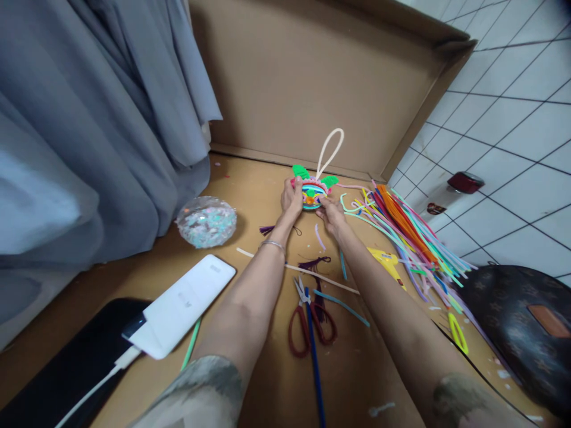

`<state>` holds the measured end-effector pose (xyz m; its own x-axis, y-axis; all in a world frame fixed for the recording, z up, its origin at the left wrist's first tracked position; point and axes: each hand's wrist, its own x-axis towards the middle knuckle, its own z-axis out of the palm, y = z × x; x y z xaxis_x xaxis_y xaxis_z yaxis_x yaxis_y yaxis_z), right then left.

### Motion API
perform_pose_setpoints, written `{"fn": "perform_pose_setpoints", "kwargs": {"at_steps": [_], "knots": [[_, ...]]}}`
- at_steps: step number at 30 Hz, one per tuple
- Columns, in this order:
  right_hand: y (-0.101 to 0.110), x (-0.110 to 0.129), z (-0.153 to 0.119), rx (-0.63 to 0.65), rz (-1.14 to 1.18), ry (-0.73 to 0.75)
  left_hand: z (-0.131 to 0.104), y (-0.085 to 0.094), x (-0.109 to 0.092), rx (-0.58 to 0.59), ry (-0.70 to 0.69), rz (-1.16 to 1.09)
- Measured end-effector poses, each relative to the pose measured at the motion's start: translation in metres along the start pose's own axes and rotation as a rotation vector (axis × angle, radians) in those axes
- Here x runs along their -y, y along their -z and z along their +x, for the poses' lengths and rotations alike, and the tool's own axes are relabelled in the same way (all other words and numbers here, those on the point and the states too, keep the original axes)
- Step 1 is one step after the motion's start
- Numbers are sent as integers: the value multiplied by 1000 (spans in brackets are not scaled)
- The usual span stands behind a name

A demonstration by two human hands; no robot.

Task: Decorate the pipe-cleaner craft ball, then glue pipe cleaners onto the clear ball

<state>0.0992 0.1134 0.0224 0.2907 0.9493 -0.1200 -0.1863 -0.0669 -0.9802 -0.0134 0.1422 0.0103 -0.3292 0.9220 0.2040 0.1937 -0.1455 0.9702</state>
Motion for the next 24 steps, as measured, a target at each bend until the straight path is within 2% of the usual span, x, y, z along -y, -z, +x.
{"fn": "perform_pose_setpoints", "kwargs": {"at_steps": [5, 17, 24], "knots": [[3, 0, 3, -21, -4, -24, -1, 0, 0, 10, -13, -5], [4, 8, -3, -43, -45, 8, 2, 4, 0, -63, -9, -106], [18, 8, -36, -47, -90, 90, -2, 13, -9, -237, -87, -70]]}}
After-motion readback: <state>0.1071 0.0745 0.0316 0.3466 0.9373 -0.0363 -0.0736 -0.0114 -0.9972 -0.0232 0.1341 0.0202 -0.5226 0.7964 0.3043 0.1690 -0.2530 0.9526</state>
